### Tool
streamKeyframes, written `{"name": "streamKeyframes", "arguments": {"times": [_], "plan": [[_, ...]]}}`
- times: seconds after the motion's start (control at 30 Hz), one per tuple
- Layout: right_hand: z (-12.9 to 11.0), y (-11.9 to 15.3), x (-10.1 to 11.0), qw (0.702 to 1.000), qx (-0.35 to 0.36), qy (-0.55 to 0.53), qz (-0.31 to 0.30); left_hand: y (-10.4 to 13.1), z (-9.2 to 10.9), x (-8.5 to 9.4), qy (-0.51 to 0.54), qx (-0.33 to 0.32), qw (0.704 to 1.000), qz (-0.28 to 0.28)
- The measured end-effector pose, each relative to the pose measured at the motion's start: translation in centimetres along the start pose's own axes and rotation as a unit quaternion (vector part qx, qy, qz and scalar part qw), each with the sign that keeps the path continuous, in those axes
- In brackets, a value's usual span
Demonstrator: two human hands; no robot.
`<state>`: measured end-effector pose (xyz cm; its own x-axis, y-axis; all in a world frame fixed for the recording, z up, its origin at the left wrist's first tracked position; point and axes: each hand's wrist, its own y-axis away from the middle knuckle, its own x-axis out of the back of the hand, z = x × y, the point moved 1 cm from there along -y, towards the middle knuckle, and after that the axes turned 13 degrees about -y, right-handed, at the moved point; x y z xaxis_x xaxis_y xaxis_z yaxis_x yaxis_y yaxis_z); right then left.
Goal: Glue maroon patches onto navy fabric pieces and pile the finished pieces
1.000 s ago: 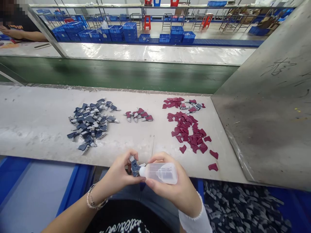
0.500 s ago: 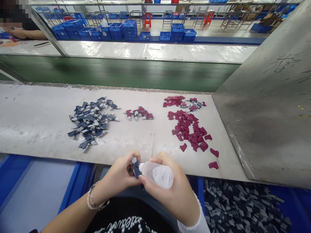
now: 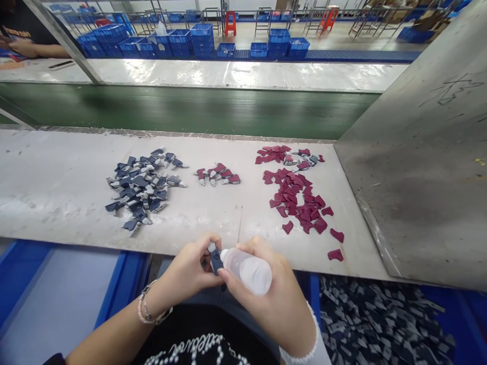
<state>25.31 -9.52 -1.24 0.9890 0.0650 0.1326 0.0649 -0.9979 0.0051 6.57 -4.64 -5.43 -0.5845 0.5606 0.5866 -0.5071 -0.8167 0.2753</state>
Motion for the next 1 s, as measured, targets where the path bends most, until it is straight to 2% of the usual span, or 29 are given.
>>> {"name": "streamKeyframes", "arguments": {"times": [0.13,0.33,0.53,0.7,1.0], "plan": [[-0.11,-0.02,-0.17,1.000,0.012,0.022,0.006,-0.08,-0.10,-0.06,-0.004,0.006,1.000,0.001],[-0.18,-0.17,-0.42,0.999,0.019,0.021,-0.021,-0.22,-0.13,0.00,0.005,0.018,1.000,-0.010],[-0.17,-0.26,-0.34,1.000,0.012,0.027,0.002,-0.21,-0.08,0.13,0.006,0.009,1.000,-0.006],[-0.43,-0.54,-0.68,0.999,0.020,0.022,-0.026,-0.21,-0.15,0.24,0.021,0.019,1.000,-0.011],[-0.35,0.04,-0.40,0.999,-0.003,0.021,-0.039,-0.30,-0.16,0.40,0.018,0.017,1.000,-0.006]]}}
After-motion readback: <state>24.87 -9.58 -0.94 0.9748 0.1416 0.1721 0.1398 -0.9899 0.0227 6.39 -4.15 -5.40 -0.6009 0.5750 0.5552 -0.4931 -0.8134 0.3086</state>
